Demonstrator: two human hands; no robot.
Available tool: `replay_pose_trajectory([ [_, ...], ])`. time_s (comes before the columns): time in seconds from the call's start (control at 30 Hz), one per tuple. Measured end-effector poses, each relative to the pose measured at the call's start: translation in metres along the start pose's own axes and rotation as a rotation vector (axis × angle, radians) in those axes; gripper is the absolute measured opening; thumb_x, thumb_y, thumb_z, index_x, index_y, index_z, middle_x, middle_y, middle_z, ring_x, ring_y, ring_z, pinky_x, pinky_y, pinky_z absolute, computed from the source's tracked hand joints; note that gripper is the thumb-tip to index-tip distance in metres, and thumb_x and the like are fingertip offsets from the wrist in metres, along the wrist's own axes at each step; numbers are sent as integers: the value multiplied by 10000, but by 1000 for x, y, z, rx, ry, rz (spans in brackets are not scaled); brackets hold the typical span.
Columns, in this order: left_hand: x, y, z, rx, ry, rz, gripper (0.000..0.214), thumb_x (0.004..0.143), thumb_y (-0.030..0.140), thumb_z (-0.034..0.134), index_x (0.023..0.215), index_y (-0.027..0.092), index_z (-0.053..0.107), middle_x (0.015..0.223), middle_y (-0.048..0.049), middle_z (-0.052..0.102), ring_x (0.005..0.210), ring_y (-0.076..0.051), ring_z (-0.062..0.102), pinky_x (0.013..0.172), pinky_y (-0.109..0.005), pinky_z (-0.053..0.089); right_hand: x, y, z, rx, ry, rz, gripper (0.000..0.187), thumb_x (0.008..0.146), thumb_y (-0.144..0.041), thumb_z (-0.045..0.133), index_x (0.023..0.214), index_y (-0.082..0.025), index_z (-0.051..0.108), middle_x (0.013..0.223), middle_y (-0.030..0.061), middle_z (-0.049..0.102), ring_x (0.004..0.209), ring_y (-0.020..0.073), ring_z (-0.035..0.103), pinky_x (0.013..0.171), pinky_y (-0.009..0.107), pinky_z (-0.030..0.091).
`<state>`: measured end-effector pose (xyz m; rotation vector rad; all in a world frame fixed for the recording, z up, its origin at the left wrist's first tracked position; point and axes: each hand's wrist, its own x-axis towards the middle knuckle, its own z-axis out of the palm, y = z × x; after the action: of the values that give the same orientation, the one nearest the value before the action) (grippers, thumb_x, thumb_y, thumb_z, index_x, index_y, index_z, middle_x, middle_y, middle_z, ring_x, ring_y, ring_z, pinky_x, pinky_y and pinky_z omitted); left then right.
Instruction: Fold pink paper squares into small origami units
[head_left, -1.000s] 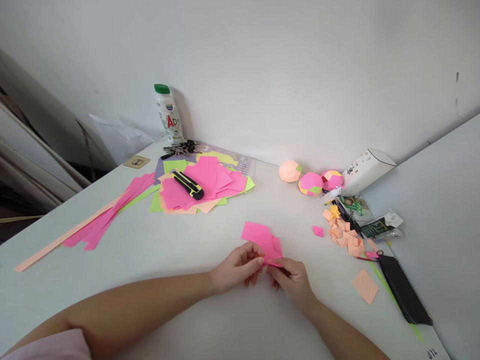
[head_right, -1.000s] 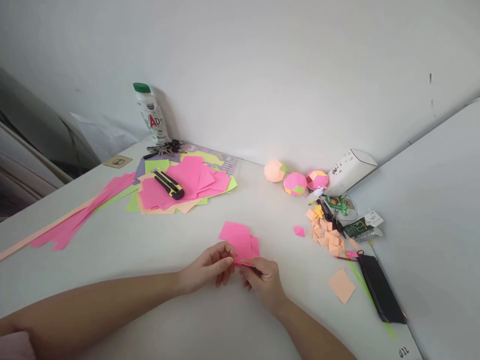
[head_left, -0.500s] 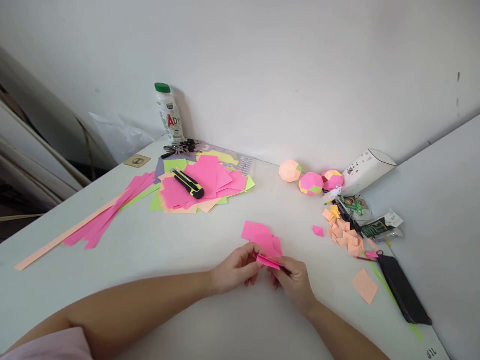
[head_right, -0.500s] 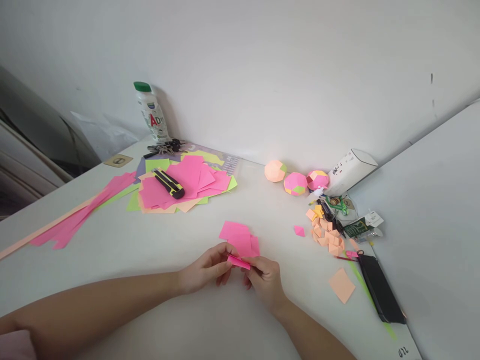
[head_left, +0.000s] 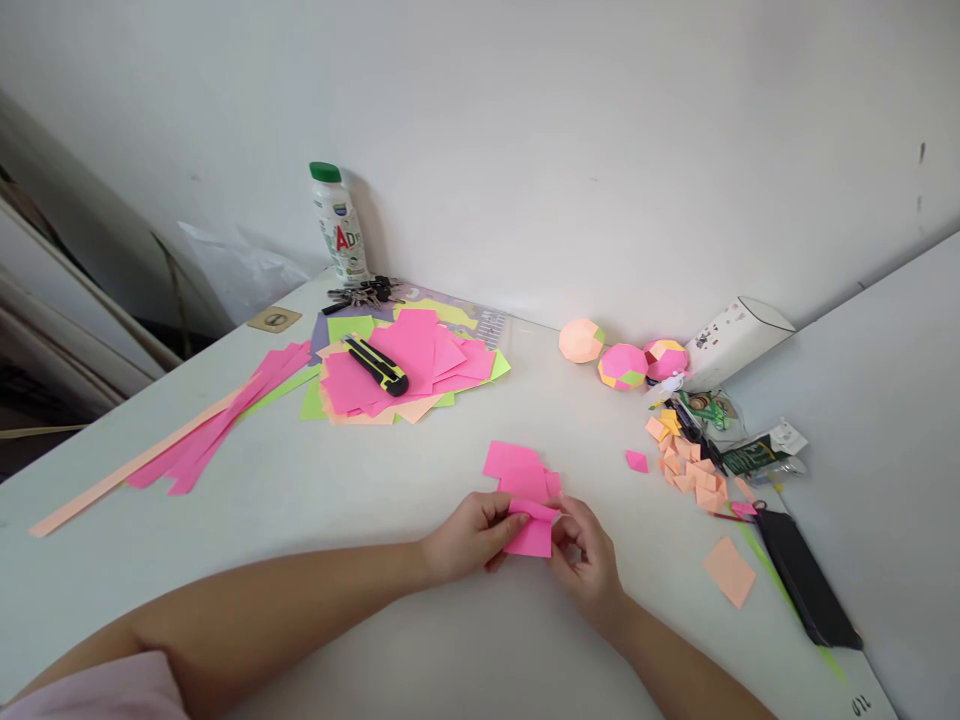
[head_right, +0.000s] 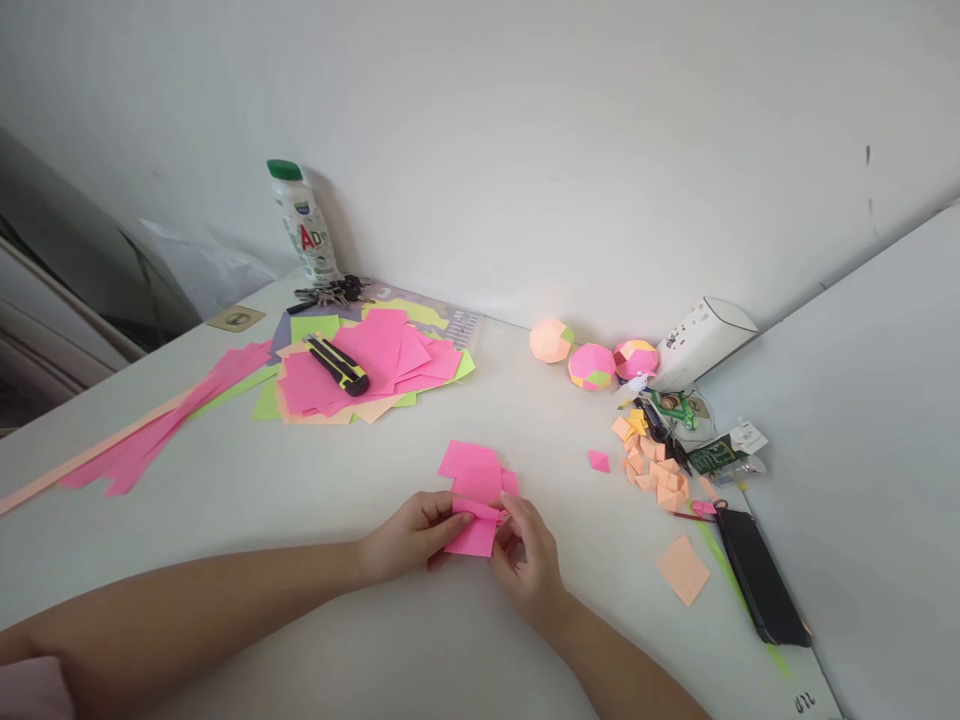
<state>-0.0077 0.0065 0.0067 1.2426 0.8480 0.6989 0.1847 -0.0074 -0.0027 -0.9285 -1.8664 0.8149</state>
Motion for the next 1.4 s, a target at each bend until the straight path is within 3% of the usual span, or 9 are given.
replay_pose_trajectory([
  [0.13, 0, 2, 1, -24, 21, 0, 372, 863, 492, 449, 798, 142, 559, 448, 53, 476, 392, -84, 432, 412, -206, 338, 4, -3, -2, -106, -76, -200, 324, 845, -112, 519, 1122, -271, 575, 1128, 115, 514, 663, 138, 588, 549, 272, 534],
  [0.27, 0, 1, 1, -23, 11, -11, 392, 856, 513, 451, 778, 142, 551, 453, 50, 483, 396, -86, 443, 411, -204, 340, 7, -5, -2, -45, -114, -224, 230, 858, -134, 542, 1021, -250, 655, 1068, 99, 535, 735, 164, 610, 597, 287, 544],
  [0.6, 0, 2, 0, 0, -124, 43, 412, 903, 498, 354, 849, 143, 557, 631, 16, 525, 510, -91, 501, 476, -218, 395, 12, -7, -5, 76, -64, 69, 113, 794, -140, 630, 823, -201, 721, 795, 69, 645, 661, 163, 610, 543, 264, 511],
  [0.8, -1, 3, 2, -49, -133, 28, 276, 816, 424, 555, 809, 149, 522, 666, 20, 537, 533, -87, 504, 516, -231, 434, 13, -9, -4, 136, -38, 205, 97, 755, -123, 639, 725, -190, 703, 650, 28, 610, 547, 136, 575, 475, 246, 473],
  [1.1, 0, 0, 3, 9, -108, -10, 256, 823, 394, 531, 806, 140, 550, 802, -43, 646, 534, -87, 535, 494, -224, 426, 10, -9, -2, 215, -45, 312, 91, 771, -163, 639, 687, -187, 664, 597, 0, 587, 482, 114, 559, 446, 235, 478],
  [1.4, 0, -2, 3, 41, -93, -26, 297, 834, 437, 508, 771, 148, 542, 706, -14, 635, 510, -87, 540, 479, -212, 408, 10, -12, 0, 262, -32, 359, 94, 797, -224, 626, 715, -178, 639, 584, -6, 598, 455, 105, 564, 429, 223, 490],
])
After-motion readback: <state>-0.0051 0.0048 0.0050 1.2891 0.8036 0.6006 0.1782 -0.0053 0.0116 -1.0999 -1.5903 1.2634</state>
